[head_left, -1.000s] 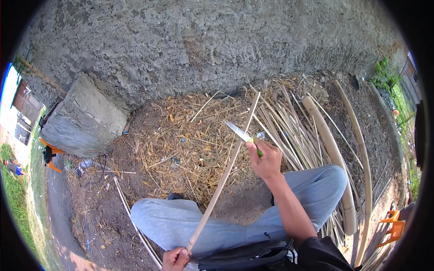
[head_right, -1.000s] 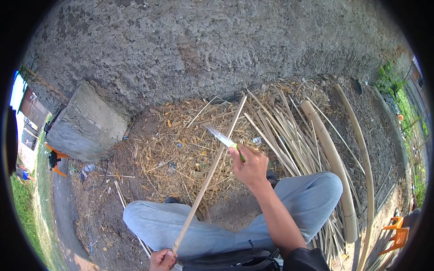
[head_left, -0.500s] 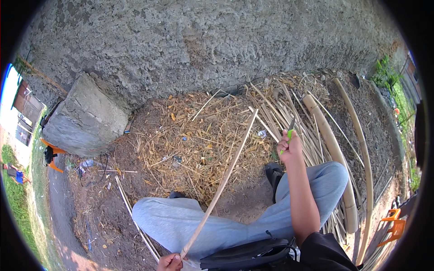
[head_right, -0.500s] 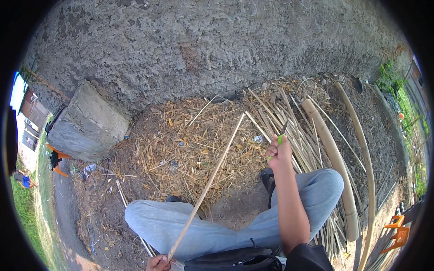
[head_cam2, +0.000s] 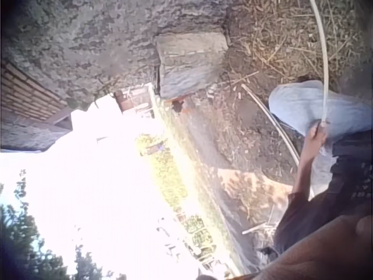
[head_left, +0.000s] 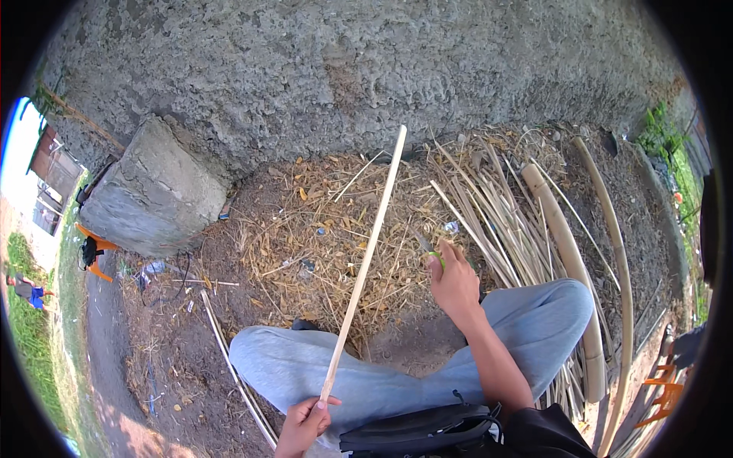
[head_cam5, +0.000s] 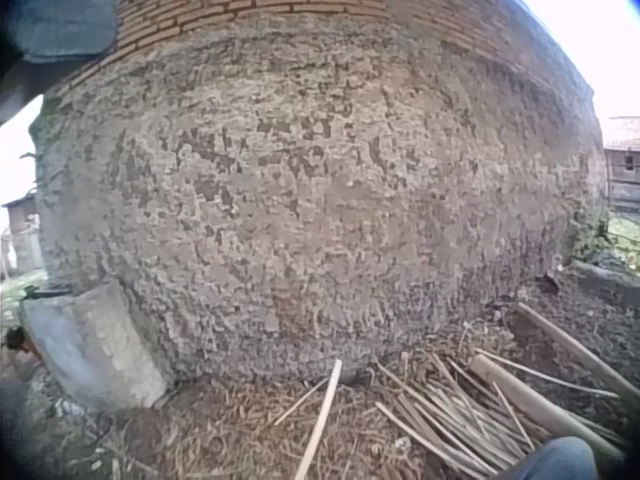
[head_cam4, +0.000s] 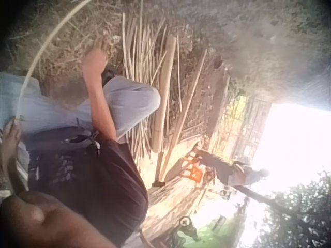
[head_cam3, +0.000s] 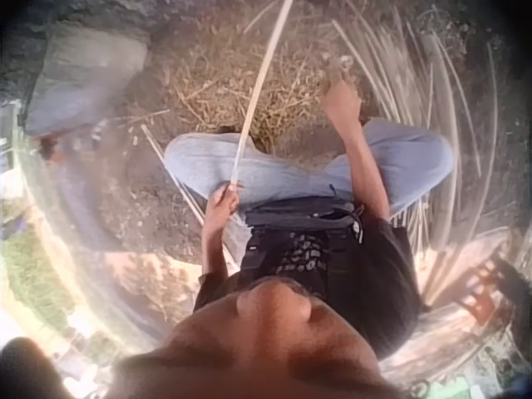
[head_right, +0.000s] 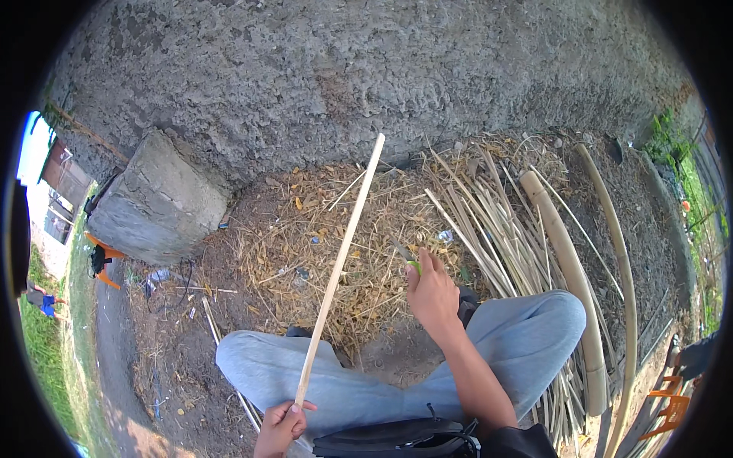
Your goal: The person shaves and scrapes a thin bamboo stick using a knife.
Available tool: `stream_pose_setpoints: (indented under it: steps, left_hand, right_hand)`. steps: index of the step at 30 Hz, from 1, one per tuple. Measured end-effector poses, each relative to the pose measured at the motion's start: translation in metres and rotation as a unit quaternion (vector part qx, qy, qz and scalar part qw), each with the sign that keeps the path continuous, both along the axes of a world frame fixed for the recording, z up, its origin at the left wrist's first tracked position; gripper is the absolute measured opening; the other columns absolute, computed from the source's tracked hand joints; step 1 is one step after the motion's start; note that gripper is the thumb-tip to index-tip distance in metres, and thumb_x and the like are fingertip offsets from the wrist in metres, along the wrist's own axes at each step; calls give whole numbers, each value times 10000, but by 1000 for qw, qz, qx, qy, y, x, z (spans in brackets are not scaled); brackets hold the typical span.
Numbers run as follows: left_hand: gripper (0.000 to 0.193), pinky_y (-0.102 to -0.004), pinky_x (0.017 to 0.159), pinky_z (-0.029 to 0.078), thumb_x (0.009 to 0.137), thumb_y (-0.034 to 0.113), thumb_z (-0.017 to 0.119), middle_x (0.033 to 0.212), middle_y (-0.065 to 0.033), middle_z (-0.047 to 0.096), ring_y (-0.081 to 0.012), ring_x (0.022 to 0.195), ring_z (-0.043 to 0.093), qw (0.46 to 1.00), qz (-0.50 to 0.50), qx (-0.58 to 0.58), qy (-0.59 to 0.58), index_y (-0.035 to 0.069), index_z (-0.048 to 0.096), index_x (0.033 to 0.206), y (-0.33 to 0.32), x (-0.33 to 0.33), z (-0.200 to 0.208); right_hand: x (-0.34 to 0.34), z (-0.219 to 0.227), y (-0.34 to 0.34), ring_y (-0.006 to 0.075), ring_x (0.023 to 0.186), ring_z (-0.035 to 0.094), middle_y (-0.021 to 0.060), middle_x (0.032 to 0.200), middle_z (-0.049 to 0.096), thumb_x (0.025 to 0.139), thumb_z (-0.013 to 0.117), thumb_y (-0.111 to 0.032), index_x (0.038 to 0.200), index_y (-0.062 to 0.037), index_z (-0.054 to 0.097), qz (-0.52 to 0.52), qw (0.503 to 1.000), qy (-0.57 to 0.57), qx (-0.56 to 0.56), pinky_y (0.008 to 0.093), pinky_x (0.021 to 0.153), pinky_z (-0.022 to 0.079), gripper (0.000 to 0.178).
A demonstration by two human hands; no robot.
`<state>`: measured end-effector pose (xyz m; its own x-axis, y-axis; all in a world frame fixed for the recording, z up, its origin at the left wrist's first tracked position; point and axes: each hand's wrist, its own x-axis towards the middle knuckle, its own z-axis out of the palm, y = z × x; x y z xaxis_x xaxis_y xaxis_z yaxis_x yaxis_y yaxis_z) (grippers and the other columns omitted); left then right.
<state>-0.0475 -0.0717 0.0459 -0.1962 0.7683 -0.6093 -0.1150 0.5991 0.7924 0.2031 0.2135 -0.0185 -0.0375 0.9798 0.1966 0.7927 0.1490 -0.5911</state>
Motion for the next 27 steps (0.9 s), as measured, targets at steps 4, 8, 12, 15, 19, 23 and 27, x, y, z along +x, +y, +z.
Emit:
stream_pose_setpoints:
  steps: [4,8,12,15,19,23,27]
  left_hand:
    - [259,-288,455,341,1025,287,565,576,-11,510,-128,472,469,1000,19,4,-15,47,653,1062,22,7,5]
    - [383,-205,481,289,1083,294,456,637,19,492,-29,527,364,998,-43,38,-6,-39,643,1111,39,14,6]
    - [438,-213,450,298,1092,321,411,667,-11,513,-38,500,369,996,-67,52,-9,-62,620,1134,52,22,-7]
    - [441,-214,450,299,1095,318,402,680,-11,511,-38,498,365,996,-75,37,-39,-70,602,1155,66,28,-9]
    - [409,-202,467,293,1093,318,419,688,18,504,-27,521,350,995,-80,26,-60,-34,596,1203,84,34,-10]
    - [434,-202,464,296,1096,325,404,685,18,505,-23,519,351,994,-79,32,-62,-51,584,1216,95,34,-8]
    - [477,-202,462,297,1098,348,388,682,14,512,-27,513,362,996,-61,23,-62,-64,600,1210,102,35,-6]
  right_hand:
    - [0,21,-1,412,834,695,225,944,706,993,572,-316,1252,-25,624,54,975,109,-187,480,735,537,394]
    - [-6,23,-14,379,652,680,204,755,686,975,618,-245,1128,-9,684,61,980,191,15,427,610,515,289]
    - [-15,43,-31,328,599,678,205,752,685,943,674,-214,1075,5,701,66,966,249,16,386,561,506,257]
    - [-14,50,-45,303,595,686,197,763,695,920,705,-221,1042,18,709,128,964,228,-39,375,542,512,269]
    - [-11,50,-61,303,587,683,176,765,705,901,726,-213,1024,11,720,181,961,208,24,375,522,520,255]
    - [-4,55,-61,293,575,676,177,761,701,898,729,-210,1018,15,720,172,960,222,-1,366,520,513,254]
    - [0,58,-57,278,550,657,175,753,695,897,730,-206,1007,23,719,154,964,216,-20,356,521,502,254]
